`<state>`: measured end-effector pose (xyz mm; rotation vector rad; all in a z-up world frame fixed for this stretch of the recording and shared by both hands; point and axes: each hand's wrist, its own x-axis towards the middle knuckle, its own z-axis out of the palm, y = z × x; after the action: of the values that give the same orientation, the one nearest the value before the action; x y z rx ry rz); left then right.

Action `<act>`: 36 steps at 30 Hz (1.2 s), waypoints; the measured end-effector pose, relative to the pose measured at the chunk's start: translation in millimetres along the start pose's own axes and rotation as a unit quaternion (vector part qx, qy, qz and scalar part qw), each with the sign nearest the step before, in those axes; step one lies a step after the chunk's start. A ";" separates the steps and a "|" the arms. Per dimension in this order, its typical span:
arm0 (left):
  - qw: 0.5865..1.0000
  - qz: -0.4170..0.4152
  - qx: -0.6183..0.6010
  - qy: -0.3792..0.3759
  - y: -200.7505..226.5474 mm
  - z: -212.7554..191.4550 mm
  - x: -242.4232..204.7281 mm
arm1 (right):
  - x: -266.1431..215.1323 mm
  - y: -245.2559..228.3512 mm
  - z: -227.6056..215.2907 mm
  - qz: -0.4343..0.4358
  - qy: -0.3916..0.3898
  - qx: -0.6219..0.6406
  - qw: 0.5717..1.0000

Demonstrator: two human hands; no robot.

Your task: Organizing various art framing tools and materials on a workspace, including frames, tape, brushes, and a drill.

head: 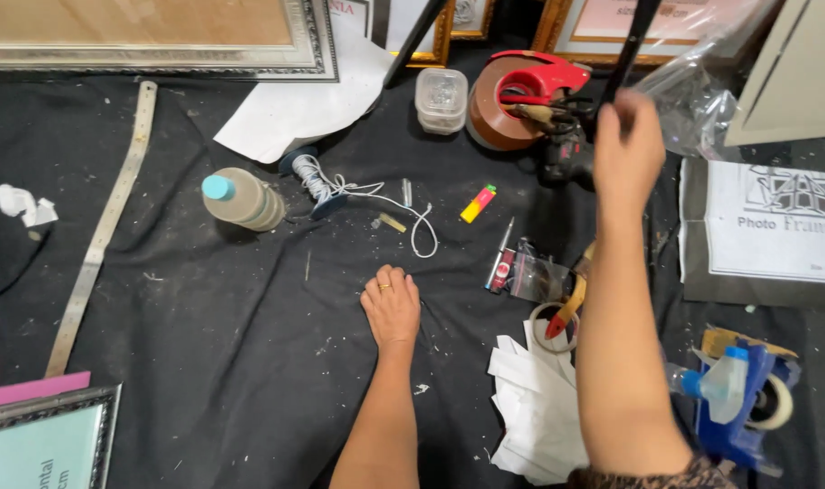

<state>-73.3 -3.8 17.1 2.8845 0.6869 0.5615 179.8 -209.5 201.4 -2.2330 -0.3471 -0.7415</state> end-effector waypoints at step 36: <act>1.000 -0.003 0.006 0.028 2.5 -5.4 2.6 | -5.2 -55.0 -0.6 -0.017 0.074 0.116 0.990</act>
<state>-72.1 -4.7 23.5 2.8874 0.7089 0.6424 150.6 -172.2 230.0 -1.9466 -0.3777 -0.8365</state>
